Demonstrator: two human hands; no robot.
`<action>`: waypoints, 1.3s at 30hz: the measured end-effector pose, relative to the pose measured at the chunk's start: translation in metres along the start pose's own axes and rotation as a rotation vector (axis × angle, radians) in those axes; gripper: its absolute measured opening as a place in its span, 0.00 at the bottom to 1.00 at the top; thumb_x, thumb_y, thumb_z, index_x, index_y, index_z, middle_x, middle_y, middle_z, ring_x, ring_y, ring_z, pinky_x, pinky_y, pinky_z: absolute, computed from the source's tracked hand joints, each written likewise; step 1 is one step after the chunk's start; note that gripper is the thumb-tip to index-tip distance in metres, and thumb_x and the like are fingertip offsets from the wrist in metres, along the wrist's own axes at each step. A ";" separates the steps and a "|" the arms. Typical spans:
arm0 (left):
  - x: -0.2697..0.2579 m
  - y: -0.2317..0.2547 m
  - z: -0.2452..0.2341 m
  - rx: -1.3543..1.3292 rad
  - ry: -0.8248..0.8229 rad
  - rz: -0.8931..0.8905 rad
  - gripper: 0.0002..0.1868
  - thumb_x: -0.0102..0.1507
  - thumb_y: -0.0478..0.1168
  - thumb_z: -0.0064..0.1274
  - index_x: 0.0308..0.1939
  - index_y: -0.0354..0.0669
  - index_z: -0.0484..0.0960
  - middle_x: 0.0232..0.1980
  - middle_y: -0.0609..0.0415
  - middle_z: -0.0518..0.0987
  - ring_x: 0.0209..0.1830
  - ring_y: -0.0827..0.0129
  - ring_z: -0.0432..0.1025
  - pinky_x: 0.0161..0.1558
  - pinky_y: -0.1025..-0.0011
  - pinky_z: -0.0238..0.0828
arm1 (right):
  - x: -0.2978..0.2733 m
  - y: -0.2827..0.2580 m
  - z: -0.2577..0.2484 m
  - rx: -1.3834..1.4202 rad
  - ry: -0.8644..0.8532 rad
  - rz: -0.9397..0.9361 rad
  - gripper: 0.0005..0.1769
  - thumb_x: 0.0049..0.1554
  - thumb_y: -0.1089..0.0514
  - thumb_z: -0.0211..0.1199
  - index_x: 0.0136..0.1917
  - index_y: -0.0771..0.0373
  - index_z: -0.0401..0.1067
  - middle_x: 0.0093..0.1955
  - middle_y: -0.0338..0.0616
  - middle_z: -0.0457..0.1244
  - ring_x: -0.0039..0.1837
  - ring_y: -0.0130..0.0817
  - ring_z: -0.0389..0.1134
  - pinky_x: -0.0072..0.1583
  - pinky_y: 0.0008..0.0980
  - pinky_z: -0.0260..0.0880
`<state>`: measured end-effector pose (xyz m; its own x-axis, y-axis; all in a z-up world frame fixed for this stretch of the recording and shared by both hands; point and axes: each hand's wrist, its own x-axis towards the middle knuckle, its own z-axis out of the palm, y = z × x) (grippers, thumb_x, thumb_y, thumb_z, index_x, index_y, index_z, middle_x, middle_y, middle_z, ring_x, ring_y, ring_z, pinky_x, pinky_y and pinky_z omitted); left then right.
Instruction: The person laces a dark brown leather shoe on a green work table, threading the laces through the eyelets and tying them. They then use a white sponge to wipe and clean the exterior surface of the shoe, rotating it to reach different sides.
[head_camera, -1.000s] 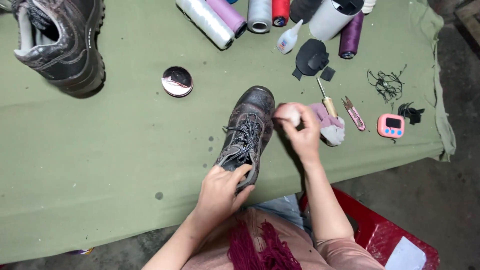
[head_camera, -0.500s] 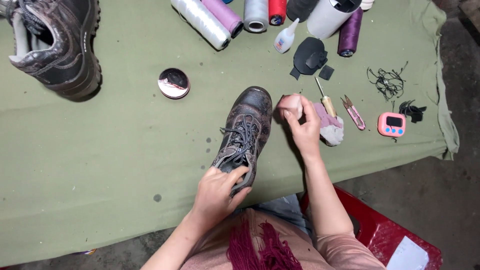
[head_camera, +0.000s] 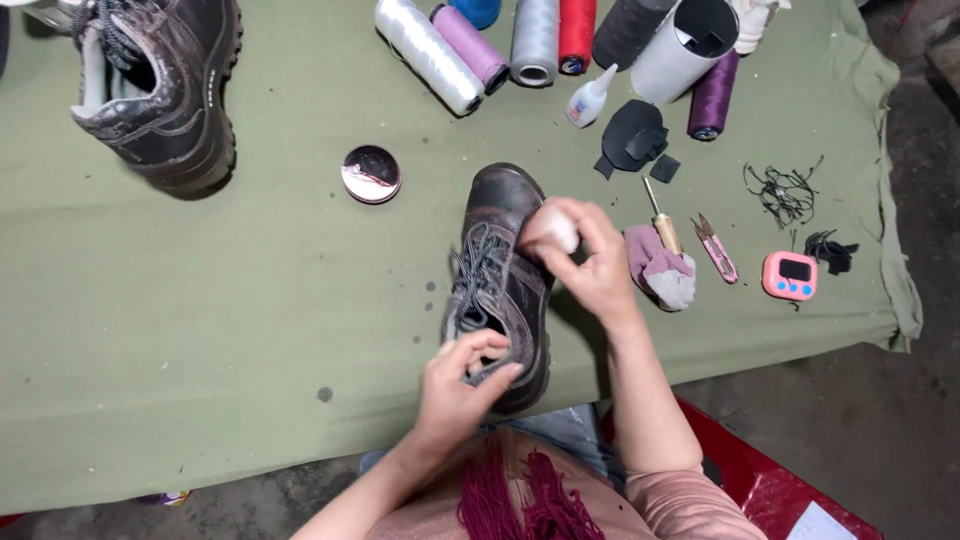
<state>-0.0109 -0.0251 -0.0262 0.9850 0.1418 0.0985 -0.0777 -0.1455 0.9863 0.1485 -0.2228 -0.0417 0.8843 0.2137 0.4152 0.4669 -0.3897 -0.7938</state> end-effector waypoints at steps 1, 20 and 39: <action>0.000 0.001 -0.001 0.003 0.003 0.002 0.16 0.52 0.40 0.72 0.43 0.48 0.87 0.28 0.54 0.87 0.23 0.66 0.70 0.30 0.71 0.69 | 0.004 0.002 -0.001 0.004 0.000 -0.003 0.29 0.49 0.57 0.79 0.61 0.63 0.74 0.55 0.50 0.69 0.55 0.47 0.71 0.59 0.41 0.70; -0.008 -0.004 -0.002 0.089 -0.055 -0.026 0.24 0.58 0.47 0.67 0.54 0.46 0.78 0.40 0.57 0.89 0.27 0.65 0.72 0.39 0.64 0.73 | -0.012 0.015 -0.017 -0.121 -0.042 -0.064 0.26 0.51 0.59 0.75 0.61 0.63 0.72 0.53 0.53 0.65 0.54 0.52 0.69 0.56 0.46 0.69; 0.024 -0.013 -0.008 -0.488 -0.359 -0.551 0.29 0.60 0.31 0.62 0.64 0.36 0.68 0.52 0.45 0.81 0.54 0.65 0.77 0.56 0.63 0.77 | -0.031 0.004 0.013 0.495 0.070 0.401 0.28 0.58 0.58 0.68 0.69 0.62 0.66 0.57 0.46 0.67 0.59 0.31 0.66 0.64 0.37 0.66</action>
<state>0.0127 -0.0117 -0.0358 0.8842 -0.2662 -0.3837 0.4553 0.3080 0.8354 0.1234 -0.2198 -0.0636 0.9957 0.0717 0.0584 0.0559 0.0357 -0.9978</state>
